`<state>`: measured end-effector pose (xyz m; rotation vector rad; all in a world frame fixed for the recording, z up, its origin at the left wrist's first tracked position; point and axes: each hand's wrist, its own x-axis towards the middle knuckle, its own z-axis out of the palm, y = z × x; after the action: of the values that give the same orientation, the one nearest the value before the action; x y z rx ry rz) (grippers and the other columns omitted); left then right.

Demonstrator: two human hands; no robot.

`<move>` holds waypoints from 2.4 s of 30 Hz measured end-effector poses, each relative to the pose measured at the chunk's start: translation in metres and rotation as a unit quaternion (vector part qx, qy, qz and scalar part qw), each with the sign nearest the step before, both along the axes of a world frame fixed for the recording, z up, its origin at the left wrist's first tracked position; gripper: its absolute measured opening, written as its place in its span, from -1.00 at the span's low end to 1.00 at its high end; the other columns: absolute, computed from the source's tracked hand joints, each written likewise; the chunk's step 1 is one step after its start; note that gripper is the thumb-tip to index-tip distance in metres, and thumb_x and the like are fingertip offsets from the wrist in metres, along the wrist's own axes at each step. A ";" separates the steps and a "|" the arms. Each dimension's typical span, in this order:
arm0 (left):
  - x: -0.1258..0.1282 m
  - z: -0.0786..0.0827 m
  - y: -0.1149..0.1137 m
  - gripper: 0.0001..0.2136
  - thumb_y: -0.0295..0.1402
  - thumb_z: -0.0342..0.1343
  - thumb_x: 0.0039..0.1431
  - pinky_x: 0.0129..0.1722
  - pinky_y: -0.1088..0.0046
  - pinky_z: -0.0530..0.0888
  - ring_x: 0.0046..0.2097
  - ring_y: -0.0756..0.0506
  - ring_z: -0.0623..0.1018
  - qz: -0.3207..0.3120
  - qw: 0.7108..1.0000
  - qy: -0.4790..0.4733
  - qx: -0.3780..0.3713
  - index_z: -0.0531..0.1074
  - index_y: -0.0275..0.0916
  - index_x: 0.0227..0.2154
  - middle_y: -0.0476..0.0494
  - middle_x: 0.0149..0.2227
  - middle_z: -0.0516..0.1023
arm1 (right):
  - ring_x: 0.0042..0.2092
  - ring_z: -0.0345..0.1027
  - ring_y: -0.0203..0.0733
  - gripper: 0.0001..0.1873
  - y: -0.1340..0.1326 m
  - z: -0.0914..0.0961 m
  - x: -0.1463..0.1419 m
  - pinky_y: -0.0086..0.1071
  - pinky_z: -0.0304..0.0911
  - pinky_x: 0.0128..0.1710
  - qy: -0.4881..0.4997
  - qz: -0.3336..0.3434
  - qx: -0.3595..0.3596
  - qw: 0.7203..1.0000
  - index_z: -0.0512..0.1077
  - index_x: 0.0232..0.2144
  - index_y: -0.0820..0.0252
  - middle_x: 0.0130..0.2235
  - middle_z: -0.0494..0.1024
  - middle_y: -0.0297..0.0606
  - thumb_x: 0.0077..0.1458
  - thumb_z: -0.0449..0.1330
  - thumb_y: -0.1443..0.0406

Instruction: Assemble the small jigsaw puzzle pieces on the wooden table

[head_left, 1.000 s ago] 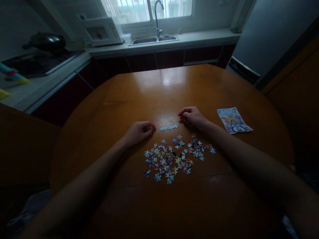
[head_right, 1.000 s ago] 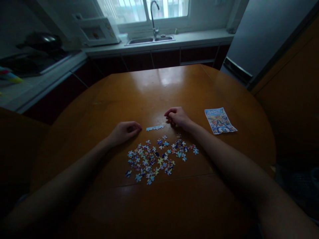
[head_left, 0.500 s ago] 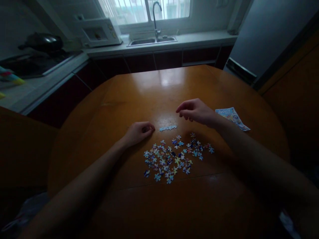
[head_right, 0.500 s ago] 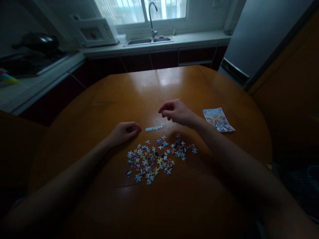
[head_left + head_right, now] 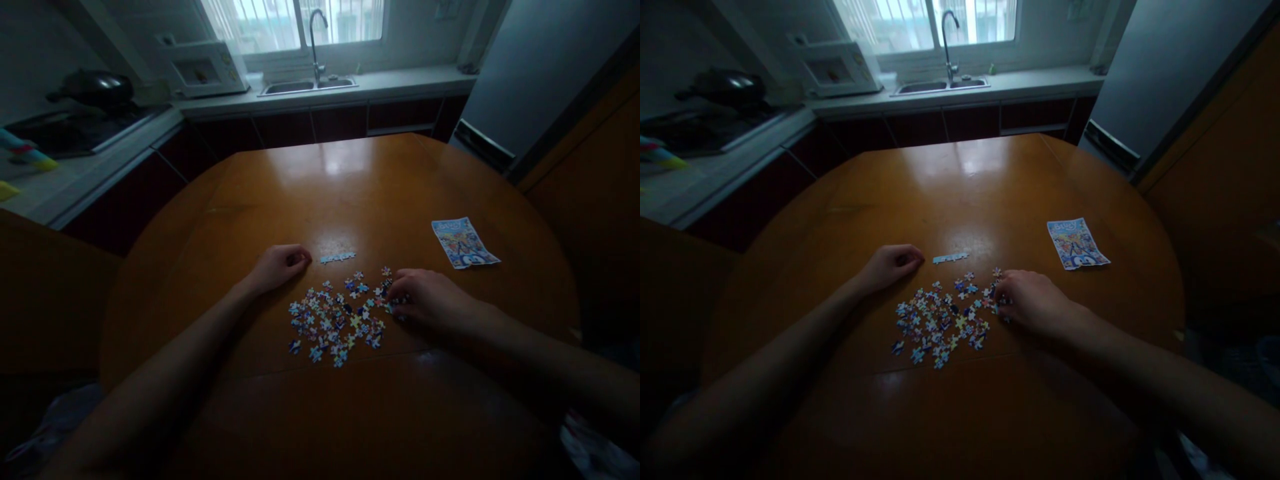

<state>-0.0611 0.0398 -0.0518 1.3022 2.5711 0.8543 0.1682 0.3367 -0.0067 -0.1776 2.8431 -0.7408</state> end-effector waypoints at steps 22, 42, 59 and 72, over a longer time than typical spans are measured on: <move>0.002 -0.001 0.001 -0.80 -0.25 0.13 0.24 -0.43 0.58 0.28 -0.46 0.03 0.42 -0.004 1.000 -0.001 0.002 0.59 -0.24 -0.25 0.00 -0.49 0.49 | -0.39 0.40 -0.26 -0.86 0.020 0.016 -0.042 -0.38 0.29 -0.37 -0.068 -0.016 -0.307 0.949 0.48 -0.31 0.21 -0.40 0.55 -0.29 0.15 0.25 0.24; 0.007 0.005 0.001 -0.84 -0.32 0.11 0.25 -0.40 0.55 0.31 -0.42 0.03 0.47 -0.008 1.000 -0.004 0.000 0.58 -0.22 -0.25 -0.04 -0.40 0.58 | -0.54 0.41 -0.27 -0.93 -0.009 -0.017 -0.114 -0.40 0.26 -0.56 -0.016 -0.149 -0.265 0.953 0.59 -0.47 0.28 -0.52 0.59 -0.19 0.04 0.31 0.40; 0.022 0.023 0.006 -0.63 -0.22 0.01 0.43 -0.06 0.38 0.44 -0.05 -0.12 0.48 -0.138 0.980 0.139 -0.041 0.39 0.04 0.24 -0.19 -0.03 0.47 | -0.47 0.43 -0.22 -0.91 -0.013 -0.021 -0.115 -0.36 0.26 -0.48 0.058 -0.129 -0.167 0.976 0.62 -0.45 0.25 -0.46 0.64 -0.15 0.03 0.30 0.37; 0.020 0.017 0.008 -0.68 -0.27 0.01 0.42 -0.04 0.36 0.48 -0.05 -0.11 0.52 -0.104 0.990 0.099 0.008 0.44 -0.15 0.15 -0.22 -0.03 0.51 | -0.31 0.50 -0.14 -0.89 0.000 -0.028 -0.115 -0.30 0.31 -0.29 0.140 -0.140 -0.162 0.967 0.60 -0.37 0.22 -0.32 0.67 -0.11 0.13 0.25 0.34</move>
<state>-0.0408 0.0476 -0.0348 1.7038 2.5115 0.7432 0.0530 0.3363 -0.0346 0.0828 3.0251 -1.3395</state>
